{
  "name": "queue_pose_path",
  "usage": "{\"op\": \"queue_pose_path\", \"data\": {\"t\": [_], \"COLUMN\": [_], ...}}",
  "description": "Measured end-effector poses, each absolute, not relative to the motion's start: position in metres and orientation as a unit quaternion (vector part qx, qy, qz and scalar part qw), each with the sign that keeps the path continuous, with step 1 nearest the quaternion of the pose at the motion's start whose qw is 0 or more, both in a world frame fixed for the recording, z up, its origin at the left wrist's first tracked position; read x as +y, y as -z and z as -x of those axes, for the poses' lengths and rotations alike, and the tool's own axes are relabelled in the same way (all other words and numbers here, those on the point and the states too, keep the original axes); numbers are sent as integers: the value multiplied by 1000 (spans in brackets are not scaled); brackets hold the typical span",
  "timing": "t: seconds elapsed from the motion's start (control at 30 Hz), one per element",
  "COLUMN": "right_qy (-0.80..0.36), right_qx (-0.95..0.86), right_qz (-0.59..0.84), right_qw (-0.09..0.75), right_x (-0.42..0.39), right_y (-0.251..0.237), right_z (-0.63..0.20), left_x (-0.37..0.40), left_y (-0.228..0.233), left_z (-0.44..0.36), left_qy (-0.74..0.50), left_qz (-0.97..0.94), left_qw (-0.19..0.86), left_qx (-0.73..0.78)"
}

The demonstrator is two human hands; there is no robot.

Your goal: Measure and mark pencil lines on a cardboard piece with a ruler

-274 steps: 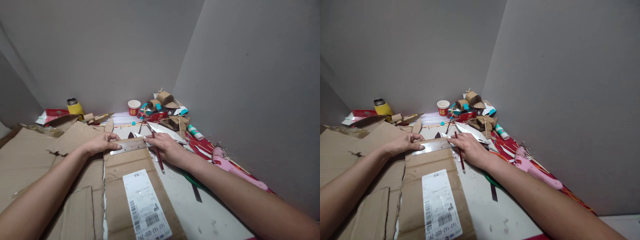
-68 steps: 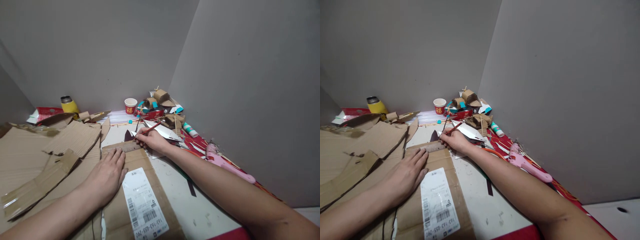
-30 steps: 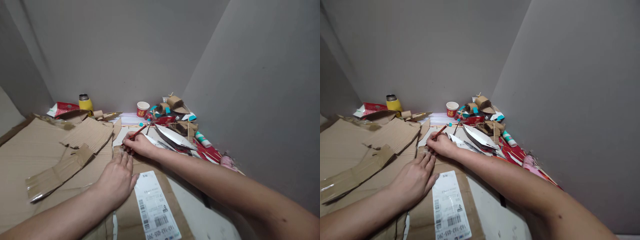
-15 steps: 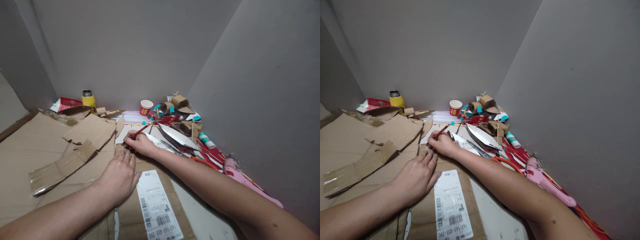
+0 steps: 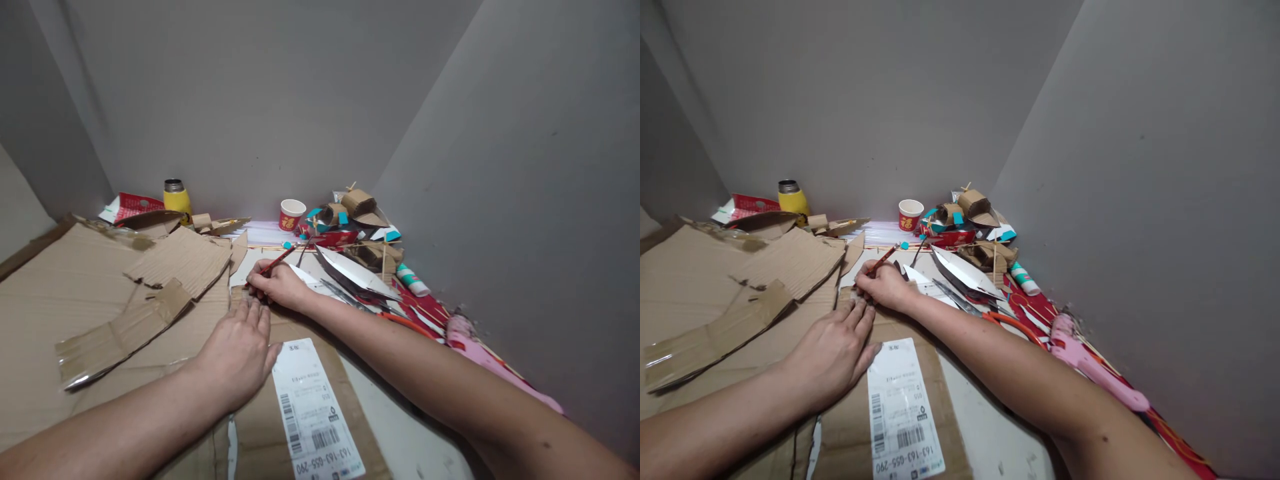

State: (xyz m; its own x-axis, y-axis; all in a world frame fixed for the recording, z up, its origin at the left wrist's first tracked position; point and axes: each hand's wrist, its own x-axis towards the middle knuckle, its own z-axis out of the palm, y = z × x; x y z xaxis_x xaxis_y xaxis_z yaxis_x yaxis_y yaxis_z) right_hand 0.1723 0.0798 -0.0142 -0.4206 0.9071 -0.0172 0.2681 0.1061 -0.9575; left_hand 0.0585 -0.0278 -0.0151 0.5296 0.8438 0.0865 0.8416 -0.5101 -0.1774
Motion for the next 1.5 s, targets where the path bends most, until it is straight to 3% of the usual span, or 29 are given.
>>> {"op": "queue_pose_path", "data": {"t": [1.5], "right_qy": [-540], "right_qx": [-658], "right_qz": [418], "right_qw": [319], "right_x": [82], "right_y": [15], "right_z": [-175], "left_x": [-28], "left_y": [17], "left_z": [-59], "left_qy": [6], "left_qz": [869], "left_qw": [114], "left_qx": [-481]}}
